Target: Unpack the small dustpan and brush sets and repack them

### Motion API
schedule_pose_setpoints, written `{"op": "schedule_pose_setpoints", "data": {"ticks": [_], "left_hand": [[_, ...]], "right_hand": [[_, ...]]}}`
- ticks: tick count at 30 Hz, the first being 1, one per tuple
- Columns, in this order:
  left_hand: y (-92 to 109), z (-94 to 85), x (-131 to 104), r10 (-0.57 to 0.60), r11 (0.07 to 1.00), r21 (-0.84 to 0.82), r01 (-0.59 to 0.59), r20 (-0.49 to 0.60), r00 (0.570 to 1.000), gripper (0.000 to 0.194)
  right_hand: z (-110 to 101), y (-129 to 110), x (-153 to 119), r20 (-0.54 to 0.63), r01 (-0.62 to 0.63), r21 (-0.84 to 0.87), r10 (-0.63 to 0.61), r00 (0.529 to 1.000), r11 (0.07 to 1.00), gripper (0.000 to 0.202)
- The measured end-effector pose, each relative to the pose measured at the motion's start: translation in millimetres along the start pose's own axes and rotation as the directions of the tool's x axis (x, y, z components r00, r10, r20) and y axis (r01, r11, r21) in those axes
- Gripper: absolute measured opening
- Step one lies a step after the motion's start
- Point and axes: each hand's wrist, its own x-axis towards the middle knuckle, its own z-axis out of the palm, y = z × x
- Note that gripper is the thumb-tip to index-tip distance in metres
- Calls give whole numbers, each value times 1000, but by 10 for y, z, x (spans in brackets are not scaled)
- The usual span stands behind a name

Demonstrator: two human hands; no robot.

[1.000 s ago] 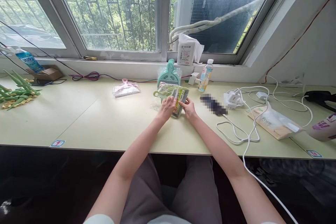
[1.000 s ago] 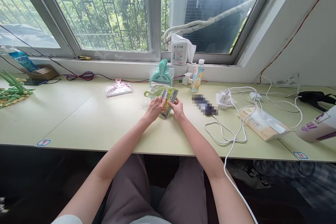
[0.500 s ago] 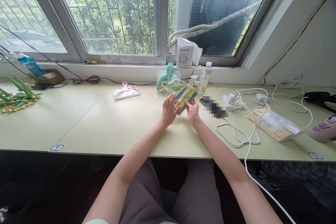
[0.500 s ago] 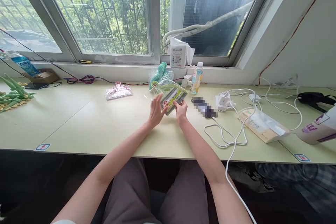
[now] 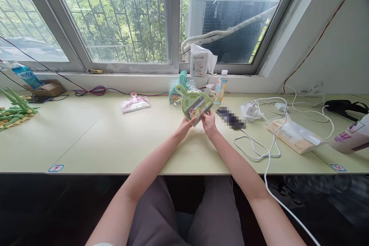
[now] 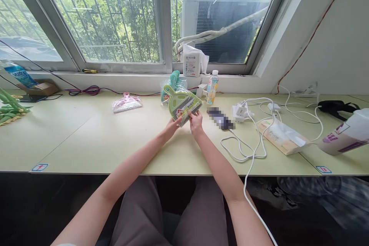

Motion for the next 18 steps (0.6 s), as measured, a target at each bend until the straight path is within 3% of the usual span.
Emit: {"op": "schedule_pose_setpoints", "data": {"ticks": [4, 11, 15, 18], "left_hand": [[117, -117, 31, 48, 997, 60, -42, -104, 993, 58], [115, -102, 3, -121, 986, 114, 118, 13, 993, 54], [92, -99, 8, -30, 978, 201, 52, -108, 994, 54], [126, -153, 39, -11, 975, 221, 35, -108, 994, 49]], "right_hand": [[36, 78, -43, -6, -29, 13, 29, 1000, 999, 35], [12, 94, -41, -30, -3, 18, 3, 1000, 1000, 37], [12, 112, -41, -46, -5, -6, 5, 999, 1000, 36], [5, 92, -9, -35, -61, -61, 59, 998, 996, 36]]}}
